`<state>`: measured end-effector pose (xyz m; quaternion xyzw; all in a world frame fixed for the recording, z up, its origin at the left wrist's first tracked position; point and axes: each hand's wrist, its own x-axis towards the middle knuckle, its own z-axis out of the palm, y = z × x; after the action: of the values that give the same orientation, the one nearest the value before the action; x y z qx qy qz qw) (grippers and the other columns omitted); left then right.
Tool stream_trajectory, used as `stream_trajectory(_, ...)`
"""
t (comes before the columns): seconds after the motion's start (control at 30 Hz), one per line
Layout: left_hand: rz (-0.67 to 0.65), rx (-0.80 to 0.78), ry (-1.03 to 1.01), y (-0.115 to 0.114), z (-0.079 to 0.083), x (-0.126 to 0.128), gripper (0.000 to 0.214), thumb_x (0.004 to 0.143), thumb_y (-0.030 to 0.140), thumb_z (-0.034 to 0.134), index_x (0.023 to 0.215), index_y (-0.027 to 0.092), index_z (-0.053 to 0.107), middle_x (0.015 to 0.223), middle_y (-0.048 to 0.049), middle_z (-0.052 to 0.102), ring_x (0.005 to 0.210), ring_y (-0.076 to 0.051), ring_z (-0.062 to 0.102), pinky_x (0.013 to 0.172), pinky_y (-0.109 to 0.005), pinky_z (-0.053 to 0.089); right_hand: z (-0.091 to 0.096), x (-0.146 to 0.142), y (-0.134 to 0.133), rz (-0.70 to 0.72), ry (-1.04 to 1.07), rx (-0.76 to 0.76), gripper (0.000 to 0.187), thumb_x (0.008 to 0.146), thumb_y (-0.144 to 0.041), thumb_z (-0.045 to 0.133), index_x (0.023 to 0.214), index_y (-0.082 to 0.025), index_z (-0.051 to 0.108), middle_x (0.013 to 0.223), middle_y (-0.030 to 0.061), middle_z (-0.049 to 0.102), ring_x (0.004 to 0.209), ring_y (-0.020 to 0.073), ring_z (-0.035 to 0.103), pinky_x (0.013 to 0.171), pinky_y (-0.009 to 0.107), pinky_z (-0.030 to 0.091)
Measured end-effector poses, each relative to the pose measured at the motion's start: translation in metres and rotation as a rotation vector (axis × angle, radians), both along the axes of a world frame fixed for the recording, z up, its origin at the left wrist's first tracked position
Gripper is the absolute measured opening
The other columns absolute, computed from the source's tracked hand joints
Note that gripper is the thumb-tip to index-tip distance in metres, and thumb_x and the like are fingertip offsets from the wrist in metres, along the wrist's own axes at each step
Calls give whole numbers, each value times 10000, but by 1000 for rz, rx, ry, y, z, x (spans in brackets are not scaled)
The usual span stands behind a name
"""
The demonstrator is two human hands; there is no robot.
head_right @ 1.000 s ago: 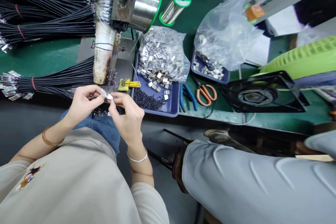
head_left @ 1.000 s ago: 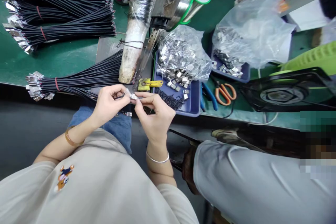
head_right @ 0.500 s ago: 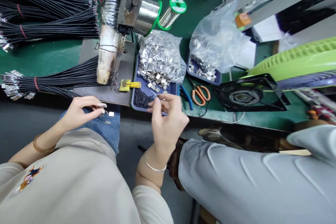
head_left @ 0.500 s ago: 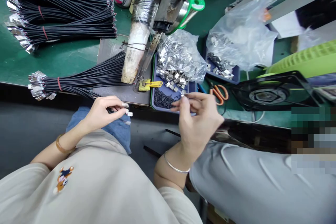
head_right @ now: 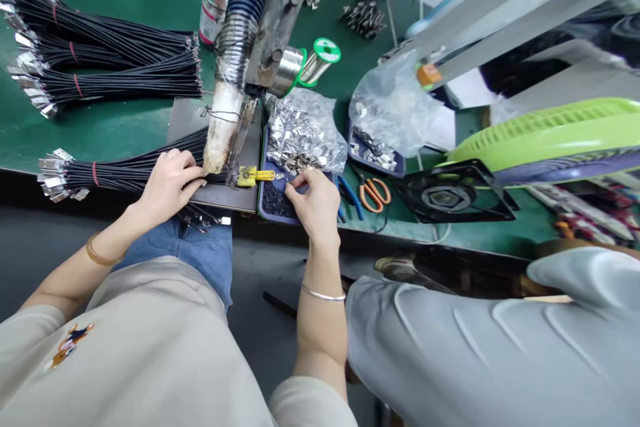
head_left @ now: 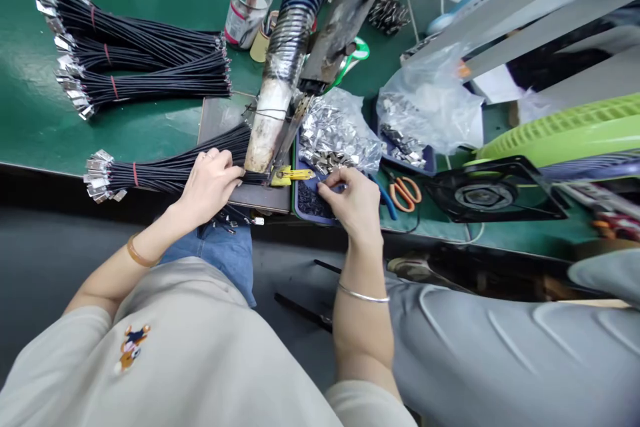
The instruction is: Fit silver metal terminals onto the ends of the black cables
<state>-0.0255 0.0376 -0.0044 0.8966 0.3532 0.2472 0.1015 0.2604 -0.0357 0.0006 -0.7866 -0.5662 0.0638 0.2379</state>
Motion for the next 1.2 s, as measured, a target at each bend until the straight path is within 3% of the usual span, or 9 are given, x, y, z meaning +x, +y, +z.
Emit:
stream_trajectory(0.2,-78,33,-170,-11,-1,-14,290,1014,234,518,885,188,773,859,-68,685,812,-193,550,735,-349,398,8,-16,-20,-38,-7,182,164,754,-304,574,645,-249,465,708,5,558,674,182,546,652,321,452)
stream_trajectory(0.4,-122,28,-253,-17,11,-18,228,990,177,549,884,180,751,907,-51,765,878,-181,622,835,-347,460,27,-32,-36,-118,28,371,170,775,-298,596,654,-245,489,792,37,675,671,161,612,555,272,473)
stream_trajectory(0.5,-191,18,-198,-21,21,-16,238,991,192,534,863,170,733,807,-50,738,837,-188,616,803,-342,475,35,-44,-40,-158,179,429,174,774,-306,657,675,-239,532,775,27,705,602,148,639,567,282,522)
stream_trajectory(0.6,-355,-14,-163,-28,26,-7,255,999,210,508,870,159,722,755,-48,694,736,-170,591,708,-294,478,40,-62,-42,-95,446,487,190,801,-316,708,721,-228,559,882,51,757,693,187,743,661,326,604)
stream_trajectory(0.67,-411,-58,-150,-35,24,1,265,998,185,472,884,155,710,745,-44,679,678,-152,589,652,-266,463,40,-76,-42,-56,464,534,174,831,-314,721,751,-224,595,901,54,774,744,204,768,702,347,626)
stream_trajectory(0.8,-236,-257,-285,-46,16,16,164,913,145,511,872,154,670,699,-14,651,591,-114,570,586,-223,421,30,-100,-43,34,170,637,68,885,-261,706,819,-253,690,884,32,788,824,200,765,792,364,633)
stream_trajectory(0.87,-116,-439,-418,-48,13,20,98,862,156,554,842,152,650,636,20,599,536,-86,513,553,-199,402,21,-107,-43,105,155,661,72,893,-203,694,853,-262,707,914,26,789,849,186,759,814,352,630)
stream_trajectory(1.03,0,-909,-658,-45,14,21,101,794,218,620,839,131,642,627,19,600,531,-75,531,545,-186,446,5,-117,-43,134,505,560,71,916,-206,656,854,-233,675,951,41,761,855,165,745,729,297,628)
stream_trajectory(1.2,-10,-1021,-746,-43,19,19,134,751,243,715,795,129,662,687,-7,656,593,-85,583,605,-192,508,3,-119,-39,109,684,433,117,912,-313,659,842,-223,685,971,65,760,884,190,750,740,321,641)
